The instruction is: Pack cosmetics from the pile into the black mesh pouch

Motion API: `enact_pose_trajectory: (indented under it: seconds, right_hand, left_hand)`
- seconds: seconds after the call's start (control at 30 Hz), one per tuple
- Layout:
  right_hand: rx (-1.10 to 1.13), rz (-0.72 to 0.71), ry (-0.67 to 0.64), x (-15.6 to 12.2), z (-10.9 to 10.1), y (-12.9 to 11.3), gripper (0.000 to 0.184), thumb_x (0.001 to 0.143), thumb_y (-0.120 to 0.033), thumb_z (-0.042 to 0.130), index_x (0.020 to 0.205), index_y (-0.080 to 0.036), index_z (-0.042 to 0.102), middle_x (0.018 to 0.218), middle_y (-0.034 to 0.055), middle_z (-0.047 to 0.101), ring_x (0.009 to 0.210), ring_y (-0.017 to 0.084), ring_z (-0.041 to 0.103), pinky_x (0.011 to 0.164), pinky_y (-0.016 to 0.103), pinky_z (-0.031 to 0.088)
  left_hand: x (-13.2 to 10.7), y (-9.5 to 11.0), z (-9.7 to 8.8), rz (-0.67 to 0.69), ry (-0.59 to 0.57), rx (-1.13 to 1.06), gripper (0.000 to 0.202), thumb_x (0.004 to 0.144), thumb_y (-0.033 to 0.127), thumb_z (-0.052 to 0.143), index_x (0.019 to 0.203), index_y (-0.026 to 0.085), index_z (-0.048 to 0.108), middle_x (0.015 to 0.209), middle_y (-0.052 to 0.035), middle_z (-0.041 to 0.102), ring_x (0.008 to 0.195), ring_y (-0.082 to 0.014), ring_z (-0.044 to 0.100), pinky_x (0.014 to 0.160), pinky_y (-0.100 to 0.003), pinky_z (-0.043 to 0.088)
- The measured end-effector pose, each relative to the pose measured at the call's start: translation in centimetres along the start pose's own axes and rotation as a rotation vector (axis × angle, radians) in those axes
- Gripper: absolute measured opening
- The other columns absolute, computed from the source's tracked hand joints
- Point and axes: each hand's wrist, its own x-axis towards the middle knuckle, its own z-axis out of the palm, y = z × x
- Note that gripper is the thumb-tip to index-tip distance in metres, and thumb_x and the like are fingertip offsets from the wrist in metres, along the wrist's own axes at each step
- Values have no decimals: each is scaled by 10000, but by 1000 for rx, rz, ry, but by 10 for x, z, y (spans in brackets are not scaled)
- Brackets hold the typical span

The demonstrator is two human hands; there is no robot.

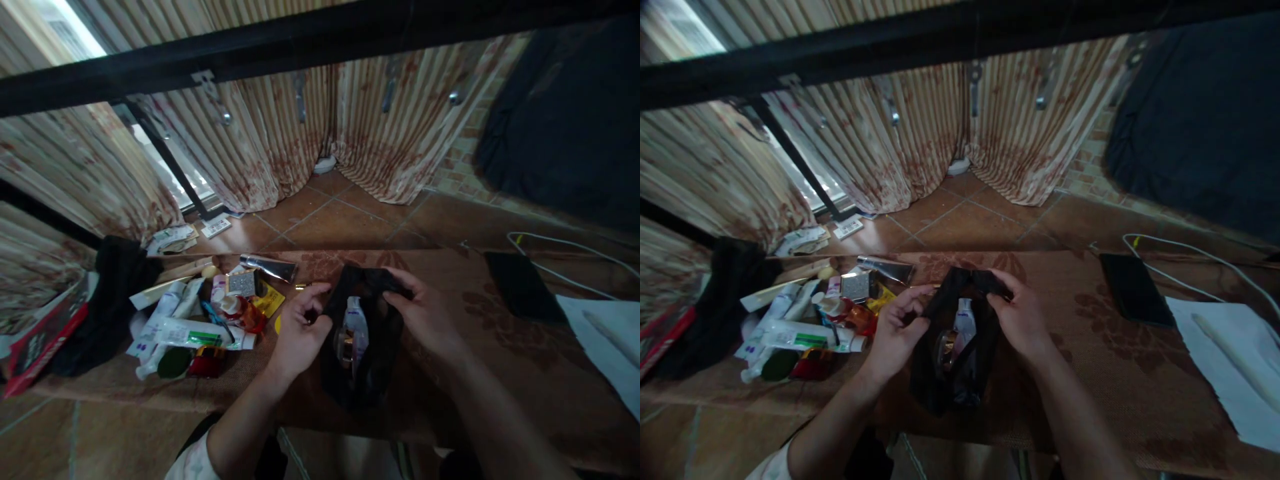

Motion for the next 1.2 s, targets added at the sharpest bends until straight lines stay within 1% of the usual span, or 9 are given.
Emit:
enact_pose_trajectory:
  seconds: [0.17, 0.27, 0.5, 0.7, 0.87, 0.97, 1.07, 1.13, 1.2]
  right_hand:
    - [60, 93, -22, -5, 5, -10, 466, 685, -373, 696, 1124, -218, 681, 1120, 60, 723, 1034, 270, 666, 930, 438, 505]
    - [40, 130, -34, -7, 7, -13, 504, 662, -414, 725, 1126, -220, 679, 1117, 59, 723, 1049, 281, 662, 964, 458, 491]
    - [46, 205, 34, -10, 11, -16, 593, 603, -472, 780, 1136, -234, 670, 1120, 63, 719, 1051, 298, 665, 934, 463, 529]
    - [50, 130, 56, -9, 11, -10, 649, 622, -508, 783, 1197, -241, 641, 1233, 82, 669, 1158, 308, 609, 1010, 491, 472]
    - [19, 108, 78, -10, 11, -7, 613, 662, -527, 763, 1203, -263, 647, 1248, 76, 660, 1139, 305, 616, 1015, 502, 453]
    - [48, 122, 103, -12, 12, -9, 561, 689, -515, 747, 1193, -284, 658, 1206, 55, 681, 1119, 289, 628, 984, 463, 478]
    - [73, 135, 110, -12, 12, -10, 539, 700, -495, 743, 1192, -292, 659, 1173, 42, 695, 1095, 275, 640, 965, 442, 490]
    - [73, 121, 113, -12, 12, -9, 518, 712, -487, 735, 1183, -286, 663, 1172, 40, 695, 1104, 271, 634, 971, 439, 487]
    - [75, 107, 128, -12, 12, -9, 495, 720, -480, 729, 1167, -277, 671, 1173, 43, 693, 1116, 270, 627, 963, 432, 492]
  left_hand:
    - [-6, 0, 5, 80, -64, 57, 357, 782, 219, 613, 1129, 138, 640, 602, 71, 448, 527, -78, 408, 512, -204, 331]
    - [-10, -2, 5, 121, -136, 119, 390, 840, 328, 619, 1188, 152, 614, 612, 59, 491, 504, -78, 426, 489, -207, 335]
    - [-12, -4, -3, 239, -172, 265, 437, 938, 437, 481, 1269, 163, 563, 694, -3, 627, 597, -139, 593, 574, -250, 458]
    - [-9, -3, -9, 209, -70, 340, 378, 977, 383, 398, 1239, 190, 592, 986, -57, 728, 851, -181, 691, 776, -292, 529]
    - [-3, -11, -12, 171, 26, 428, 345, 938, 334, 471, 1226, 192, 599, 942, -54, 728, 701, -169, 665, 705, -307, 541]
    - [6, -18, -18, 170, 80, 458, 355, 906, 273, 510, 1246, 188, 572, 923, -45, 713, 686, -162, 651, 733, -323, 546]
    - [19, -25, -28, 182, 151, 528, 405, 874, 220, 533, 1276, 174, 534, 1072, -89, 677, 906, -202, 663, 870, -359, 533]
    - [29, -29, -34, 165, 194, 608, 435, 855, 201, 549, 1286, 159, 514, 1182, -126, 628, 1084, -240, 616, 970, -386, 492]
    - [39, -32, -39, 127, 207, 696, 456, 845, 184, 553, 1296, 149, 494, 1251, -144, 583, 1164, -254, 573, 1023, -396, 459]
